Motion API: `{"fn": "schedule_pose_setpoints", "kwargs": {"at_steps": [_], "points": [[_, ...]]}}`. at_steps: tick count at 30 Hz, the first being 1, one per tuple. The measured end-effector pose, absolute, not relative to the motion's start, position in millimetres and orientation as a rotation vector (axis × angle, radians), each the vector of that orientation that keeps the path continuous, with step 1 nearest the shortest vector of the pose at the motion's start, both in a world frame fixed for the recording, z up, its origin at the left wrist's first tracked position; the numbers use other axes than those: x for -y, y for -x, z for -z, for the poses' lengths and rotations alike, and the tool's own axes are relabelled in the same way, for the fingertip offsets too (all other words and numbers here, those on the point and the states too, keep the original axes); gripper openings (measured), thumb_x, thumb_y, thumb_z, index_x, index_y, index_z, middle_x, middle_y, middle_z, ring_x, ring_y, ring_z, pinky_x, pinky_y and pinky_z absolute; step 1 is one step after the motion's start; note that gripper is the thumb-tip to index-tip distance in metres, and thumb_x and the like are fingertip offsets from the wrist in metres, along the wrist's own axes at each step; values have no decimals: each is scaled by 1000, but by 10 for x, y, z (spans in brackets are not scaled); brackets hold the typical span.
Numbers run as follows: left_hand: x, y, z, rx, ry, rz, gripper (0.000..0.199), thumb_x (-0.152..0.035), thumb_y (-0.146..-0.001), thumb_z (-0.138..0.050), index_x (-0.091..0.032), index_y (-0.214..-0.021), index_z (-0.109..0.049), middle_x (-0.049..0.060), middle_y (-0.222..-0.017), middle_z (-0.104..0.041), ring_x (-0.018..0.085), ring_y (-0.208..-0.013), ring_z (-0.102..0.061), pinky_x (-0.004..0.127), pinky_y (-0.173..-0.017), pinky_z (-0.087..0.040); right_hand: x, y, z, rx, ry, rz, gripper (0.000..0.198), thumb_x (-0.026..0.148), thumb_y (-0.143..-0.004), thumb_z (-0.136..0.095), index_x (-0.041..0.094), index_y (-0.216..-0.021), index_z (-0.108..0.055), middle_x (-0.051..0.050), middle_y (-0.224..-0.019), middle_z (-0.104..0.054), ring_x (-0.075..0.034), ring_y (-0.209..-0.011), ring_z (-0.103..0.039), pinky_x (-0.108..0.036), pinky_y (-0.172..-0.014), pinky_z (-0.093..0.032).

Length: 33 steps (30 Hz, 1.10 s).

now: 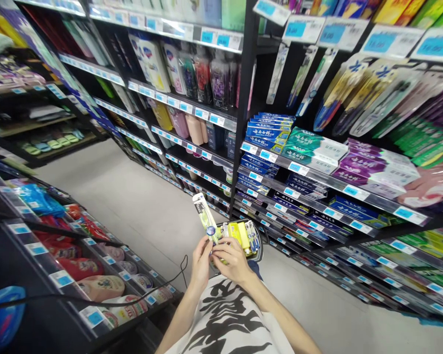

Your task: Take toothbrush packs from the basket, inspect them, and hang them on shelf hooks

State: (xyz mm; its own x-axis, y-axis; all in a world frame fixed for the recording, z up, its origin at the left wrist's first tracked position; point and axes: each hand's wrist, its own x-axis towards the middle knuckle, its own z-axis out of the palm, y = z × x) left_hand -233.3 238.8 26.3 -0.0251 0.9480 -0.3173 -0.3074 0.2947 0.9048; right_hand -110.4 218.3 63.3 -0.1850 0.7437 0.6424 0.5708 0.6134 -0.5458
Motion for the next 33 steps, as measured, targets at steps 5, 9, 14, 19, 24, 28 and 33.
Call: {"fn": "schedule_pose_setpoints", "kwargs": {"at_steps": [5,9,14,19,24,28,33], "points": [[-2389,2352,-298,-1073,-624,-1088,72,-60,-71,-77,-13,-124,-64,16,-132,-62,28,-111,-64,30,-82,-56,-2161,1169,-678,1627,1078,-237,29,4,-83,-65,23,-104,-72,-6,-100,-74,-19,-94,-68,-36,-84,-57],[-2409,2362,-254,-1097,-656,-1048,76,-62,-68,-78,-11,-123,-66,16,-136,-61,31,-120,-61,34,-92,-55,-2172,1133,-631,1431,1325,-310,35,15,-79,-74,21,-114,-69,-9,-108,-70,-21,-99,-67,-33,-84,-56],[-2460,2381,-199,-1178,-809,-1019,74,-68,-64,-76,-10,-110,-74,17,-127,-66,34,-122,-59,44,-107,-46,-2166,1048,-447,1474,1433,-521,12,28,-82,-73,20,-90,-72,-5,-86,-71,-18,-75,-65,-29,-69,-54],[-2503,2387,-280,-1122,-1035,-1036,59,-65,-70,-72,-14,-99,-76,14,-118,-67,31,-114,-62,38,-97,-54,-2169,955,-417,1312,1423,-742,22,38,-87,-68,20,-98,-69,-5,-87,-73,-19,-75,-68,-31,-72,-56],[-2471,2344,-298,-1018,-1191,-1018,45,-60,-78,-65,-18,-93,-75,9,-103,-69,24,-97,-66,28,-80,-59,-2583,468,-973,969,1245,-879,33,48,-92,-61,18,-106,-59,-6,-92,-71,-13,-60,-63,-23,-47,-49],[-2411,2285,-281,-967,-1251,-1005,42,-59,-84,-60,-20,-93,-74,8,-102,-70,22,-92,-68,26,-77,-58,-3167,-133,-1810,905,1216,-661,34,46,-87,-67,17,-103,-60,-5,-91,-70,-10,-60,-60,-18,-43,-42],[-2397,2282,-325,-978,-1327,-971,41,-58,-87,-56,-22,-92,-73,6,-101,-71,20,-89,-69,26,-79,-57,-3831,-677,-2628,955,1119,-492,35,46,-80,-73,16,-92,-59,-5,-94,-70,-10,-65,-62,-18,-47,-43]]}}
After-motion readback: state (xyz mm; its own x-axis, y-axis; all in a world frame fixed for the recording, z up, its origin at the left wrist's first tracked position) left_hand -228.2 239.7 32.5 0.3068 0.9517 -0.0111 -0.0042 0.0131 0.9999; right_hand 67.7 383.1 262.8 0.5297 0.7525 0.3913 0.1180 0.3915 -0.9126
